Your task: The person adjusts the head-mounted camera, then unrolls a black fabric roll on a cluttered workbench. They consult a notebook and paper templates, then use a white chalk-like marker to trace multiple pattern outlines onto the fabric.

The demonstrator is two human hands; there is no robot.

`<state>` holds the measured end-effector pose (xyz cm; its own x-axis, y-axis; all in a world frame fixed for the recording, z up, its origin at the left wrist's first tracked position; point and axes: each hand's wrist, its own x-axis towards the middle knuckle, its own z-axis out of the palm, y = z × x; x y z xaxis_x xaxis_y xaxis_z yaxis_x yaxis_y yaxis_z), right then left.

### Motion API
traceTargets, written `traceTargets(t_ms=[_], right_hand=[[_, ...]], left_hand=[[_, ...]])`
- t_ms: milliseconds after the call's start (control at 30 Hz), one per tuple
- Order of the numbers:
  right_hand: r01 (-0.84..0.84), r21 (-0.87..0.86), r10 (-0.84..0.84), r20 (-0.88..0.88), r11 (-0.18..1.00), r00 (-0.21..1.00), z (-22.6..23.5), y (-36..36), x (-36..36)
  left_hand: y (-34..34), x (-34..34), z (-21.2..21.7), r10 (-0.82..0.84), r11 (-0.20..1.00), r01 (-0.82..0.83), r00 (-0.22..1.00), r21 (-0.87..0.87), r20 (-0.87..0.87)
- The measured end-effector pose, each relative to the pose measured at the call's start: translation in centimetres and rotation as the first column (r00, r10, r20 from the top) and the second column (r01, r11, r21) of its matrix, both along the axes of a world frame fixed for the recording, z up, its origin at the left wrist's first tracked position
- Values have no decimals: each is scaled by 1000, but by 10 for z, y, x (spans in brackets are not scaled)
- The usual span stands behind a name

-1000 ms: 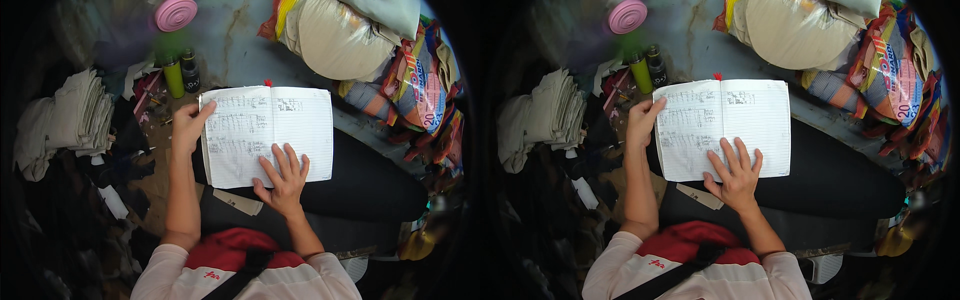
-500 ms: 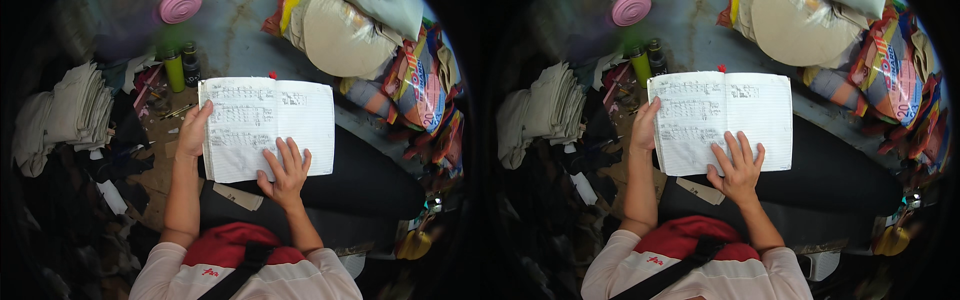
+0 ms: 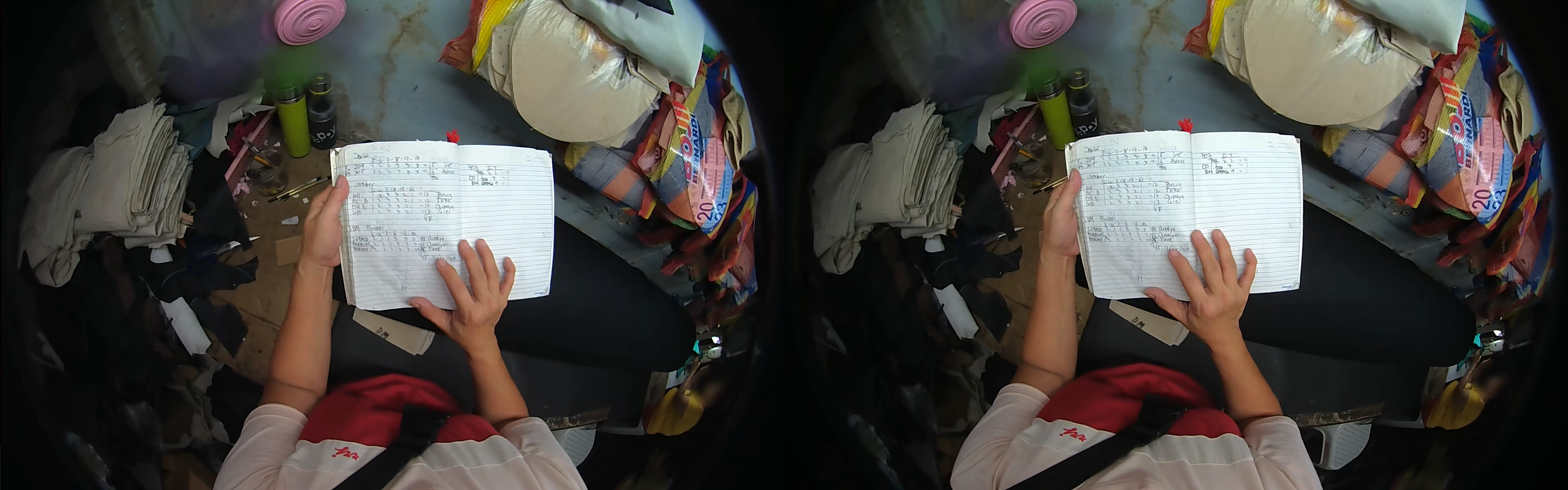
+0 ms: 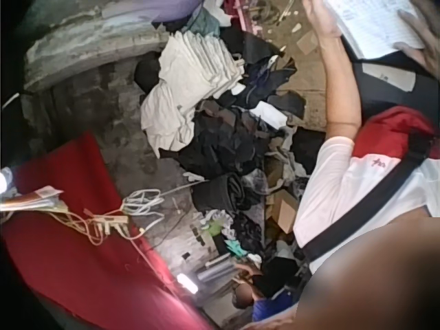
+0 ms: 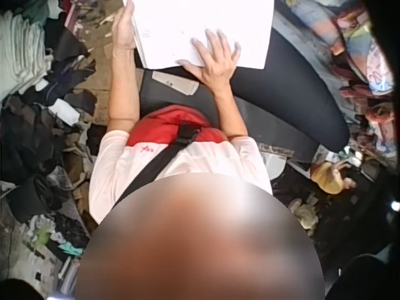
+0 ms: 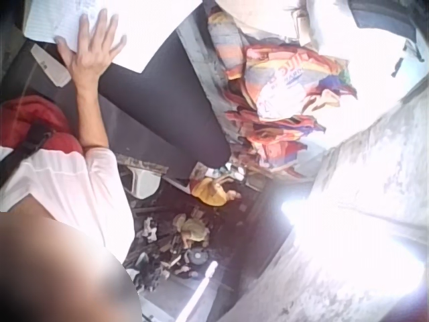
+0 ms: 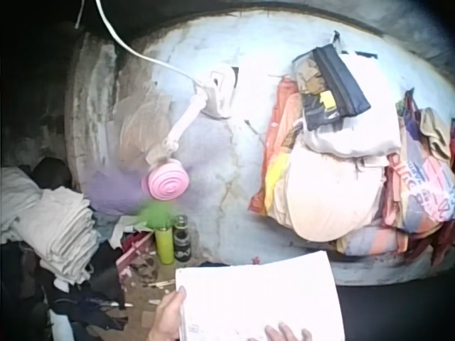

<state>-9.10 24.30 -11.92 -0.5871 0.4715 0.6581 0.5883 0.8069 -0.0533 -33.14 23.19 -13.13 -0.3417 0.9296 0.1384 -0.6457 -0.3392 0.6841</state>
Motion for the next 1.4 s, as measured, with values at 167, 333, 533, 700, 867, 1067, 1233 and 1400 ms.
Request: traceTargets(t_ms=[167, 333, 533, 700, 867, 1067, 1233, 1400], right_hand=[[3, 10, -3, -7, 1000, 1000, -1, 0, 0], [1, -23, -2, -43, 1000, 999, 0, -1, -1], [3, 1, -3, -11, 1000, 1000, 0, 0, -2], [10, 2, -10, -30, 1000, 999, -1, -1, -2], [3, -8, -4, -37, 1000, 999, 0, -3, -2], [-13, -25, 12, -37, 1000, 999, -2, -2, 1], [-161, -124, 57, -594, 979, 802, -24, 3, 8], [-553, 41, 263, -907, 832, 330, -44, 8, 11]], left_hand=[[-1, -1, -2, 43, 999, -43, 999, -14, -10], [0, 0, -1, 61, 998, -61, 998, -29, -30], [0, 0, -2, 35, 999, -35, 999, -1, -5], [0, 0, -6, 44, 999, -44, 999, -24, 2], [-1, 0, -7, 81, 996, -82, 996, -36, -30], [-3, 0, -8, 62, 998, -62, 998, -25, -26], [-2, -1, -11, 101, 995, -101, 995, -24, -18], [-3, -3, -14, 105, 994, -105, 992, -2, -71]])
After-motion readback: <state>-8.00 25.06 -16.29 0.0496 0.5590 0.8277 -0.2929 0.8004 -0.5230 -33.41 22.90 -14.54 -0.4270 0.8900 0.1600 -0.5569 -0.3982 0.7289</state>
